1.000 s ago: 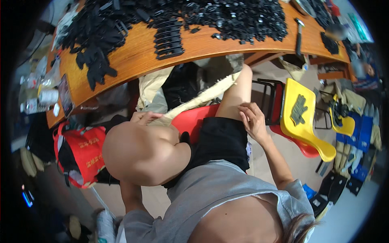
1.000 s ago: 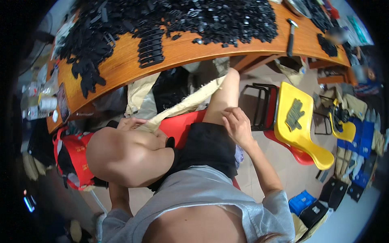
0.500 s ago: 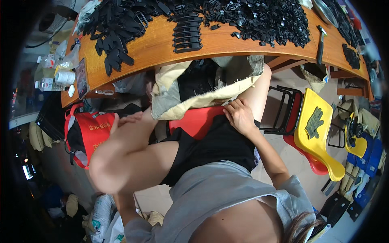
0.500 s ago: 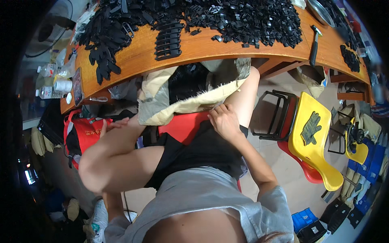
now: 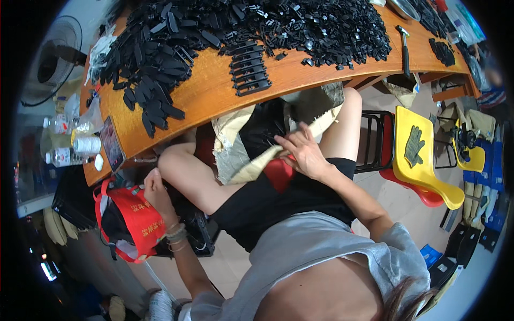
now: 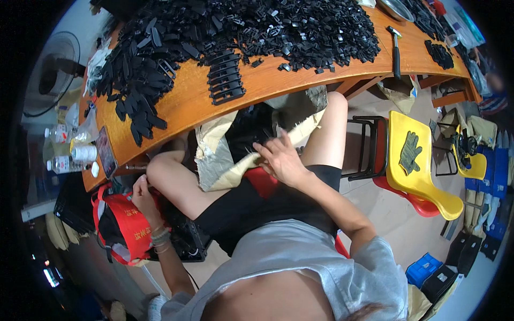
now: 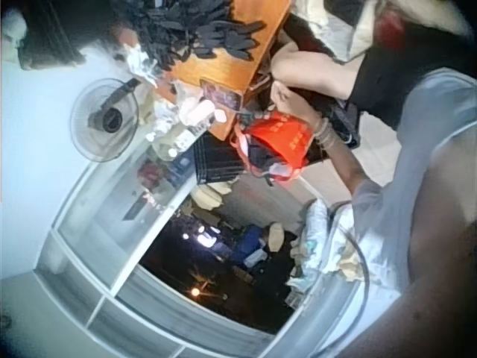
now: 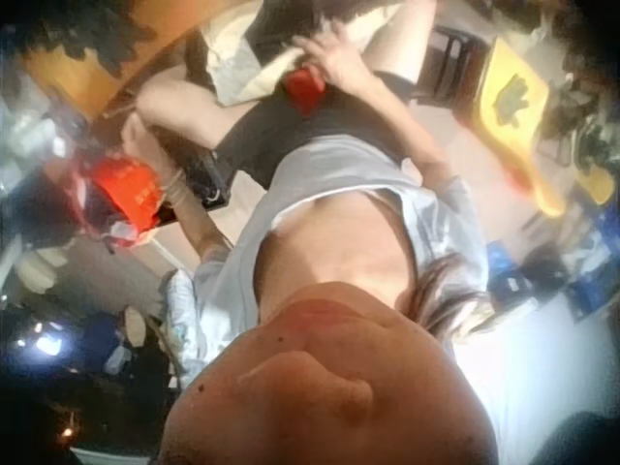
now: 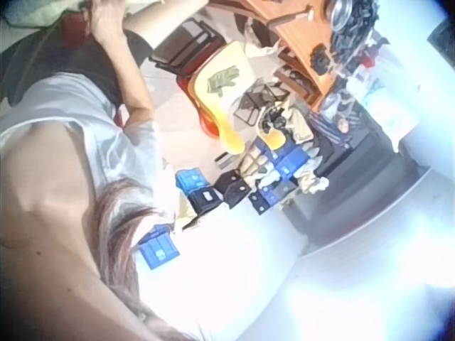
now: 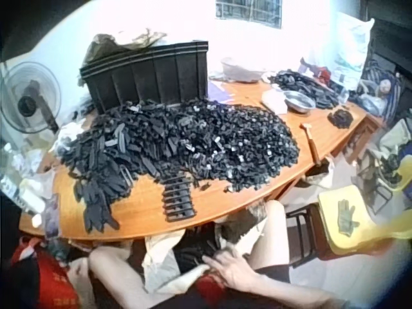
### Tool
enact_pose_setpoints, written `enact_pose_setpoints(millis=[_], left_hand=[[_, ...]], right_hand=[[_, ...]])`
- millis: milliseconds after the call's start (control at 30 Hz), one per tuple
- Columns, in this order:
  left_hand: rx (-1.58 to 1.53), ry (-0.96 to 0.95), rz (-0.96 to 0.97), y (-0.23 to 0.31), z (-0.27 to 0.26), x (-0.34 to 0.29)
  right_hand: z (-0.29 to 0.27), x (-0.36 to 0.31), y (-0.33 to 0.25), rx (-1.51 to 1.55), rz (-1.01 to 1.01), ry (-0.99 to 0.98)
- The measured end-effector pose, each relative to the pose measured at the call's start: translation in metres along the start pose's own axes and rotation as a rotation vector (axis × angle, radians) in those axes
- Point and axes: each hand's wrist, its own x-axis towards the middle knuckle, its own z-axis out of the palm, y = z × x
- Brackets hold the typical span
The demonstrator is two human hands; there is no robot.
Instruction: The person assembles plastic components by fitting small clips into frames by hand, pressing parts with pliers, and tapping the assembled pieces with a mallet.
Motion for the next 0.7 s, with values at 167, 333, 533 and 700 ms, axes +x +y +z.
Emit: enact_pose_setpoints(millis=[167,333,533,700], left_hand=[[0.181,-0.207,0.616,0.066,0.062,-0.004],[0.151,-0.335,0.947,0.114,0.118,-0.011],[0.111,-0.362,0.911,0.135,0.152,-0.004],[0.089,-0.353,0.927,0.164,0.203,0.043]], right_hand=[[0.012,0.006,-0.005,-0.026,-0.120,-0.174],[0.009,0.007,-0.015,0.131,-0.182,-0.337],[-0.006,0.039,-0.017,0.346,-0.108,-0.260],[-0.011,0.060,-0.018,0.476,0.041,0.313]])
